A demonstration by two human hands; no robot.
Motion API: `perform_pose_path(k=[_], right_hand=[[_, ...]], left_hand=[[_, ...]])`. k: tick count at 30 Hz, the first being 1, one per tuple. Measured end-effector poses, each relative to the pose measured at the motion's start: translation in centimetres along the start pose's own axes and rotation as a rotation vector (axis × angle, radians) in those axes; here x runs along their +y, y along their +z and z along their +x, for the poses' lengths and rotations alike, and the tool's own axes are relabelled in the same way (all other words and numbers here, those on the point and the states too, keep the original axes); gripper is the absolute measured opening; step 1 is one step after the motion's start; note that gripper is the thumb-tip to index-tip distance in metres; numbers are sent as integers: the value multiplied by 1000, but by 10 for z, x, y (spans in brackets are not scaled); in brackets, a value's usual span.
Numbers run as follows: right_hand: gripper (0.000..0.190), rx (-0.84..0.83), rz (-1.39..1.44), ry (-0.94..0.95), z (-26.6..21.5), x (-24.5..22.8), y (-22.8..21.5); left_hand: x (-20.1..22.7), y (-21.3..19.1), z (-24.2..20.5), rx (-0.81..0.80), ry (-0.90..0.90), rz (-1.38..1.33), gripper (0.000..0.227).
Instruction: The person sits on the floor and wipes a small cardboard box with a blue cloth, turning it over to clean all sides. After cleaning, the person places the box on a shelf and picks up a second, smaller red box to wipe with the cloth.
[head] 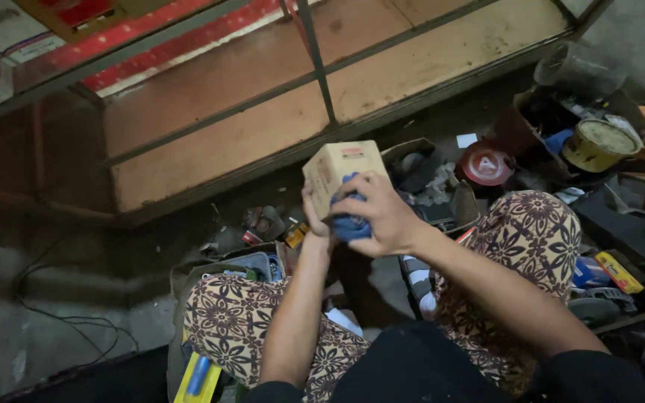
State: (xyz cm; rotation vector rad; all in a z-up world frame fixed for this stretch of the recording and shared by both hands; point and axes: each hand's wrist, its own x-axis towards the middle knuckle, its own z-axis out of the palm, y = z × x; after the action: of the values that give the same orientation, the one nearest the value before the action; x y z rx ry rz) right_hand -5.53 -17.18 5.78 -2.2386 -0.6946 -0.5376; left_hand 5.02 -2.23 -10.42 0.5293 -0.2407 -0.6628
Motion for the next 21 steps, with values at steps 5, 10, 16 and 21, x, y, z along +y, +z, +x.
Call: perform_pose_path(k=[5, 10, 16, 21], right_hand=[[46, 153, 27, 68, -1, 28, -2], [39, 374, -39, 232, 4, 41, -18], [33, 644, -164, 328, 1, 45, -40], [40, 313, -172, 153, 10, 0, -54]], left_hand=[[16, 31, 8, 68, -190, 13, 87], [-5, 56, 9, 49, -322, -83, 87], [-24, 74, 15, -28, -285, -196, 89], [-11, 94, 17, -6, -32, -424, 95]])
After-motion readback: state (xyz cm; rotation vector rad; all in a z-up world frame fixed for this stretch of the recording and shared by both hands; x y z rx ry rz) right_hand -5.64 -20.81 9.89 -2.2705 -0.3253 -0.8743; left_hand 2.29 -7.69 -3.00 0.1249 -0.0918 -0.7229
